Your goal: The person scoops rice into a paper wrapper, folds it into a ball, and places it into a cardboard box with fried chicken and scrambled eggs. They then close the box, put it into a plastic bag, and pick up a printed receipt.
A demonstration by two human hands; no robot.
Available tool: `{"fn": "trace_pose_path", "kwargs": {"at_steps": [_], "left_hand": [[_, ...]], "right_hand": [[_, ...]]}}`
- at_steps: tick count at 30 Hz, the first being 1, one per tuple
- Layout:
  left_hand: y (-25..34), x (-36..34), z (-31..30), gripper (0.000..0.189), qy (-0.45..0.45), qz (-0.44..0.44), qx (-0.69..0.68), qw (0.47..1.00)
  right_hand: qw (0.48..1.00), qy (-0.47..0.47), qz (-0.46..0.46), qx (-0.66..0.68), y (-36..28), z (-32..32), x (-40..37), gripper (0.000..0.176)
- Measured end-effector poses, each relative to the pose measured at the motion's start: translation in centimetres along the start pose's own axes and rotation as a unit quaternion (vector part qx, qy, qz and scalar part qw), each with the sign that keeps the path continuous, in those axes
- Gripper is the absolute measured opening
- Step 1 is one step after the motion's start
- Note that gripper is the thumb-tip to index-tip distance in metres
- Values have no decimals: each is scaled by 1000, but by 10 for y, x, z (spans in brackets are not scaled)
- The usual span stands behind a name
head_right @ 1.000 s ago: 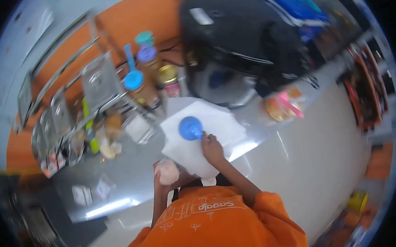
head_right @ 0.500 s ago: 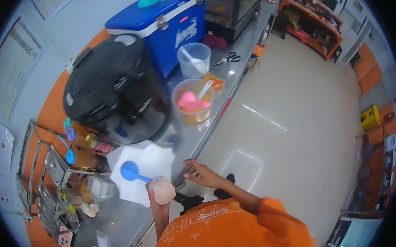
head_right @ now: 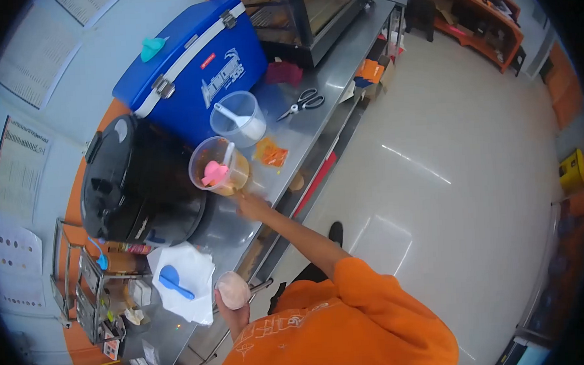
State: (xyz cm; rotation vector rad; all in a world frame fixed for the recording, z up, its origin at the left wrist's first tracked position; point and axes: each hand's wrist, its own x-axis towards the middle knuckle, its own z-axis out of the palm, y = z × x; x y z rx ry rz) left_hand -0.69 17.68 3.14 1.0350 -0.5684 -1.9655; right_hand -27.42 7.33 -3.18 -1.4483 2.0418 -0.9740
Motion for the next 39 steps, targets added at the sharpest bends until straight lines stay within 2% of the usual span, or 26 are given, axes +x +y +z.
{"fn": "trace_pose_path", "kwargs": {"at_steps": [2,4,6,7,8,10,12,13,16,17,20,23,24,25,28,30,32,33,36,37,39], "left_hand": [[-15,19,21,39,-21,-2,-10,1000],[-35,41,61,38,-16,3,-5,1000],[-59,77,99,39,-38,-6,9,999],[-67,86,138,42,-31,-4,15,999],[-74,97,174,42,-67,-13,35,997],[-95,124,250,44,-149,-31,69,986],[-124,151,332,42,-213,-18,92,973],[-138,161,375,41,-236,-24,100,966],[-189,183,492,40,-300,-68,74,949],[-212,194,523,40,-306,-43,93,946],[-271,203,624,40,-348,-42,101,931],[-332,200,714,40,-364,-27,114,924],[-352,200,737,40,-362,-27,119,924],[-367,199,762,42,-355,-27,158,921],[-422,217,834,44,-387,-18,113,915],[-446,225,874,46,-406,59,157,898],[-483,250,910,47,-446,153,231,851],[-493,256,933,45,-457,177,267,830],[-536,270,1003,45,-470,142,261,831],[-550,273,1024,39,-476,102,221,845],[-582,290,1075,34,-489,218,298,791]], "right_hand": [[997,-70,-11,-35,22,-16,0,63],[992,-95,-87,10,53,-34,7,62],[978,-87,-172,80,83,-59,2,55],[969,-155,-101,162,87,-94,-3,53],[944,-218,-26,247,90,-128,-14,51],[910,-192,2,368,128,-168,-31,47],[835,-94,134,525,131,-244,-51,47],[817,-45,175,548,136,-275,-58,52],[737,94,166,649,166,-353,-60,57],[715,162,137,666,176,-376,-59,54],[711,275,108,639,207,-464,-50,48],[649,360,86,665,275,-527,-36,42],[630,377,83,674,295,-548,-33,41],[634,385,99,663,312,-576,-27,35],[633,403,89,656,375,-646,-12,31],[598,389,89,696,401,-691,-2,30],[546,381,80,742,432,-741,12,32],[537,369,62,756,453,-758,18,37],[537,370,18,758,506,-819,34,29],[540,371,16,755,526,-836,37,30],[546,379,10,747,579,-875,49,31]]}}
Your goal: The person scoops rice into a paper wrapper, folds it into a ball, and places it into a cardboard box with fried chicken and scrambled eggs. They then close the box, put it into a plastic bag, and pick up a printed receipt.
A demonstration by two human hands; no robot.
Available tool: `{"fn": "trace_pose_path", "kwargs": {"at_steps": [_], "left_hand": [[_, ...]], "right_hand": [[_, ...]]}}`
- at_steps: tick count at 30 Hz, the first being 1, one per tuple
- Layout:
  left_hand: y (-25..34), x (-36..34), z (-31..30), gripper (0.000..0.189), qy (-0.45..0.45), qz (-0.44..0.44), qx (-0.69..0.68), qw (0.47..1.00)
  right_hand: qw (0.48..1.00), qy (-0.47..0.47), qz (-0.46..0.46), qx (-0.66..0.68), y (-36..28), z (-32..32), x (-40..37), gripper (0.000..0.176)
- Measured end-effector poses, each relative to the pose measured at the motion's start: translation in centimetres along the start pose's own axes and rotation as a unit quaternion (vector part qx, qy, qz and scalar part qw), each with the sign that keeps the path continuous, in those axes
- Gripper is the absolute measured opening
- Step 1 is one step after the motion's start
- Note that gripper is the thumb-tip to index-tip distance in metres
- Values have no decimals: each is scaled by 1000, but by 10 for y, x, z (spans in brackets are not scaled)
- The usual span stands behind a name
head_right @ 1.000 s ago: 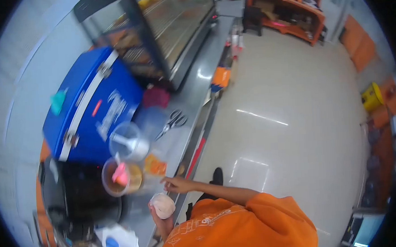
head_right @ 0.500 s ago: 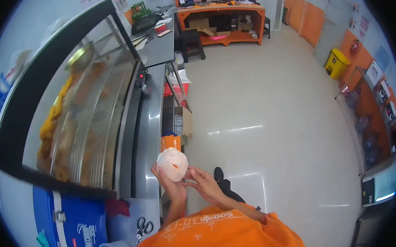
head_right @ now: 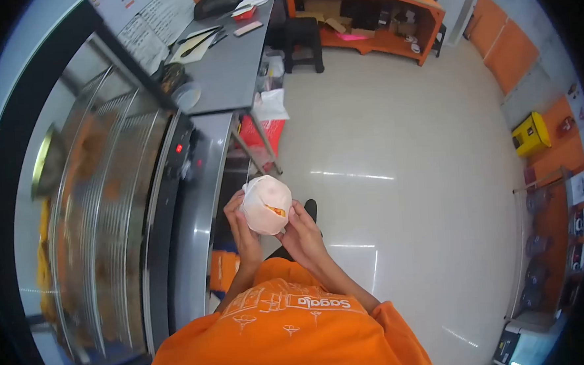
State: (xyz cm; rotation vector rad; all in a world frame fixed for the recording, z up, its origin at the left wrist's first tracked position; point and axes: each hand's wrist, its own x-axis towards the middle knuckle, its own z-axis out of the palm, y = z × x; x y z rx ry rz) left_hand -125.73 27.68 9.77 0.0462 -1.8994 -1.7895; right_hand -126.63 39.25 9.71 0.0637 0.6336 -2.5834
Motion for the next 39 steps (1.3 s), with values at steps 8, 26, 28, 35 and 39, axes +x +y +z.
{"fn": "trace_pose_path", "kwargs": {"at_steps": [8,26,28,35,39], "left_hand": [[-73,209,133,28,-80,-97,-40,991],[-244,539,359,33,133,-149,-61,978],[-257,570,360,35,140,-159,-20,977],[-315,700,360,35,196,-153,61,967],[-355,788,358,33,178,-135,163,961]], "right_hand": [[998,33,-16,-60,-163,-31,196,37],[901,33,-8,-432,-377,-106,612,29],[899,23,10,-437,-383,-102,650,29],[940,43,105,-321,-389,-102,799,30],[938,73,130,-312,-396,-99,895,37]]}}
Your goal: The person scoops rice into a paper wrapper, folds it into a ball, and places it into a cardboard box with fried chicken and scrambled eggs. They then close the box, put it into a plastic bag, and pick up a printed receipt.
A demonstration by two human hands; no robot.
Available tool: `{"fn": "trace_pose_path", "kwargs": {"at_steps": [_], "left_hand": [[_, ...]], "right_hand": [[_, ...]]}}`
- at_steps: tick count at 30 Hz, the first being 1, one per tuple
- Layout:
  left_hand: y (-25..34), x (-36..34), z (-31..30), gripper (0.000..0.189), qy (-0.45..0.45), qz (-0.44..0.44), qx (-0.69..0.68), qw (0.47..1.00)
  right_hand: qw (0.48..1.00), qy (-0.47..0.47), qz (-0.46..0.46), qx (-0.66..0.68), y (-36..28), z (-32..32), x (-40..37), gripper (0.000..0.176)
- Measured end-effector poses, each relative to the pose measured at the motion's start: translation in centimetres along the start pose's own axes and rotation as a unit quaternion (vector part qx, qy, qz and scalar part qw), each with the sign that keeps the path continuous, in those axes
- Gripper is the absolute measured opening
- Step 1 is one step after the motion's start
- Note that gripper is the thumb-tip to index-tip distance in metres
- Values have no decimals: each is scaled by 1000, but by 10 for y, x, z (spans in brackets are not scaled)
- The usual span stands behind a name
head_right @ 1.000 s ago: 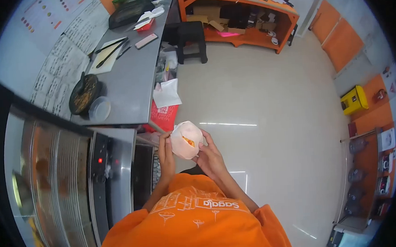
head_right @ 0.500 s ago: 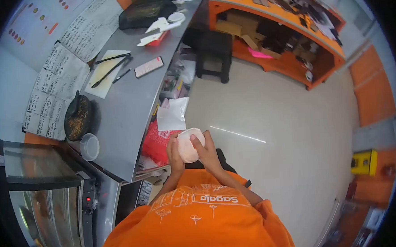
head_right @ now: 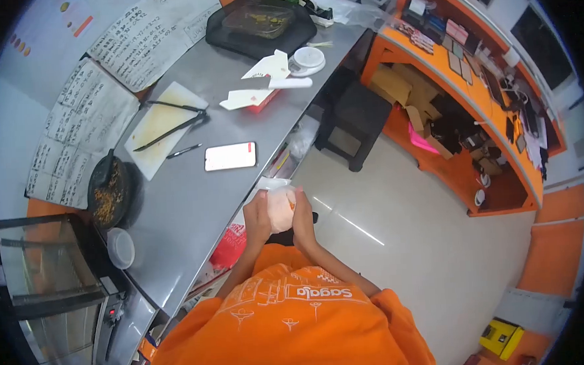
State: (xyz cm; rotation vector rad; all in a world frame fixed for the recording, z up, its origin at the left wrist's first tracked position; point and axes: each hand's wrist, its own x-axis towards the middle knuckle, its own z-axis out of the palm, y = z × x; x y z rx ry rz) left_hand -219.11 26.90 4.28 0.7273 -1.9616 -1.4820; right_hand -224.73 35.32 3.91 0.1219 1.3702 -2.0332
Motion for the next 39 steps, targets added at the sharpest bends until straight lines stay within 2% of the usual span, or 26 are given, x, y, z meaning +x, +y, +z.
{"fn": "trace_pose_path", "kwargs": {"at_steps": [2,4,5,8,9,12,13,15,16,17,20,21,24,28,32,33,35,36,38,39], "left_hand": [[4,45,17,31,4,5,27,1000],[13,84,35,30,15,18,27,999],[16,103,43,29,-8,-28,15,999],[5,147,75,30,19,11,139,990],[3,158,81,29,-31,-20,169,985],[-4,196,105,29,-40,24,213,976],[-4,209,112,31,-26,-13,193,981],[-51,233,135,35,37,-189,-3,981],[-53,248,140,39,71,-266,-105,956],[-54,260,148,45,123,-393,-208,887],[-82,291,171,46,149,-446,-395,789],[-69,302,178,37,183,-443,-412,775],[-52,314,198,21,244,-316,-521,754],[-46,311,185,15,262,-262,-544,753],[-26,293,123,16,260,-202,-525,785],[-23,288,104,15,274,-197,-518,786],[-23,286,63,14,318,-200,-459,805],[-26,288,40,15,348,-209,-406,819],[-46,292,-16,14,339,-192,-379,839],[-65,295,-44,14,363,-192,-386,826]], "right_hand": [[1000,16,16,-9,-23,7,38,41],[998,19,20,50,-44,15,74,44],[996,20,23,78,-54,17,92,45],[992,7,43,114,-74,5,144,49],[995,12,34,94,-85,5,158,50],[995,33,44,86,-112,-9,206,51],[992,22,76,99,-119,-20,225,54],[984,-18,111,137,-134,-39,265,56],[978,-37,130,158,-144,-44,283,57],[979,-26,145,141,-156,-49,298,60],[979,-57,161,111,-194,-58,337,60],[977,-78,157,120,-203,-61,350,61],[976,-98,176,88,-226,-68,388,60],[976,-82,198,28,-237,-57,418,59],[965,-124,224,46,-228,-39,430,57],[968,-79,235,26,-227,-27,428,56],[963,-99,248,17,-213,-25,433,56],[961,-107,255,12,-207,-24,434,56],[959,-78,274,-4,-202,-10,427,56],[958,-77,278,-2,-197,-6,425,56]]}}
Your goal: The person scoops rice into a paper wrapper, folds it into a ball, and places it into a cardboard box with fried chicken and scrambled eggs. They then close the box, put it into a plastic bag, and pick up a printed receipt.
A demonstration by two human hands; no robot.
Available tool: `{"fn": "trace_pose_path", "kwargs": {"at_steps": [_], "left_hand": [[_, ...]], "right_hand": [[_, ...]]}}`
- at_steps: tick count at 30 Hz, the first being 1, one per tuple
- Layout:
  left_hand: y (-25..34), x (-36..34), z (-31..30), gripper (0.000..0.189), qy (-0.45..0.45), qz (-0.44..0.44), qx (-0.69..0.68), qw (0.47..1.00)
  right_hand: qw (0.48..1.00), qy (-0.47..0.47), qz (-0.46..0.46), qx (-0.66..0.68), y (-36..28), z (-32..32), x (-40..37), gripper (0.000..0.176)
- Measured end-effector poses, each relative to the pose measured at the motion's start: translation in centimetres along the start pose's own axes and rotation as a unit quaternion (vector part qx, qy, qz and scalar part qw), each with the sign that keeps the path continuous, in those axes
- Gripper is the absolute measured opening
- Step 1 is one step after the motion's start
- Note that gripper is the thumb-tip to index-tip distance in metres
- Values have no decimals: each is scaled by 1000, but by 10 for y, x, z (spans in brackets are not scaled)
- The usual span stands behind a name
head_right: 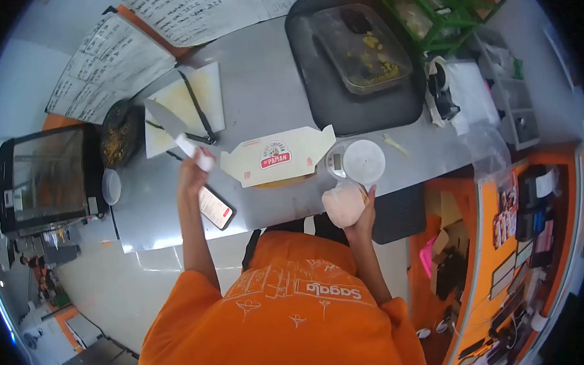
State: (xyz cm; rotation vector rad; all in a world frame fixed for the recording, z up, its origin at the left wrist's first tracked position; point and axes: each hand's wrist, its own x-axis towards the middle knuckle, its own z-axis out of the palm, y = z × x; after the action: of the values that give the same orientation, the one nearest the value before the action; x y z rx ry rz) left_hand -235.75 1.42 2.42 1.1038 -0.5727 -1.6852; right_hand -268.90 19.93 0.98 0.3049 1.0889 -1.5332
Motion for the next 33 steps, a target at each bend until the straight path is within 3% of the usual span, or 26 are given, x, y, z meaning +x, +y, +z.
{"fn": "trace_pose_path", "kwargs": {"at_steps": [4,8,11,12,14,16,18,19,21,24,27,28,31,32,33], "left_hand": [[25,64,-38,14,35,-48,-24,998],[21,96,-63,19,71,-82,70,992],[24,96,-64,33,134,-142,273,942],[26,100,-70,39,139,-148,442,873],[33,104,-85,53,132,-148,732,652],[44,44,-23,68,-86,23,662,745],[38,10,12,77,-354,117,574,729],[34,-4,38,78,-372,58,591,713],[9,-16,58,65,-275,178,709,624],[-24,19,35,42,-222,275,659,664],[-22,21,57,20,-98,290,552,776],[-30,23,59,18,-14,343,537,771],[-45,27,63,16,134,579,570,568],[-53,32,54,26,103,634,579,503],[-55,31,53,25,89,617,604,497]], "right_hand": [[1000,-2,-1,-9,24,0,13,54],[1000,4,-5,-28,43,8,20,51],[999,26,-19,-38,47,32,20,48],[998,29,-24,-43,46,41,20,48],[998,19,-27,-53,50,51,24,48],[998,7,-14,-63,51,62,26,48],[998,0,-13,-61,48,85,24,48],[999,-11,-16,-51,50,91,28,48],[999,-31,-23,-30,54,101,36,48],[994,-39,-53,-87,50,119,46,47],[987,-45,-94,-119,58,117,65,45],[986,-52,-98,-125,58,118,65,45],[985,-32,-114,-129,62,117,69,45],[984,-18,-121,-128,63,116,70,45],[982,-6,-123,-146,63,117,70,45]]}}
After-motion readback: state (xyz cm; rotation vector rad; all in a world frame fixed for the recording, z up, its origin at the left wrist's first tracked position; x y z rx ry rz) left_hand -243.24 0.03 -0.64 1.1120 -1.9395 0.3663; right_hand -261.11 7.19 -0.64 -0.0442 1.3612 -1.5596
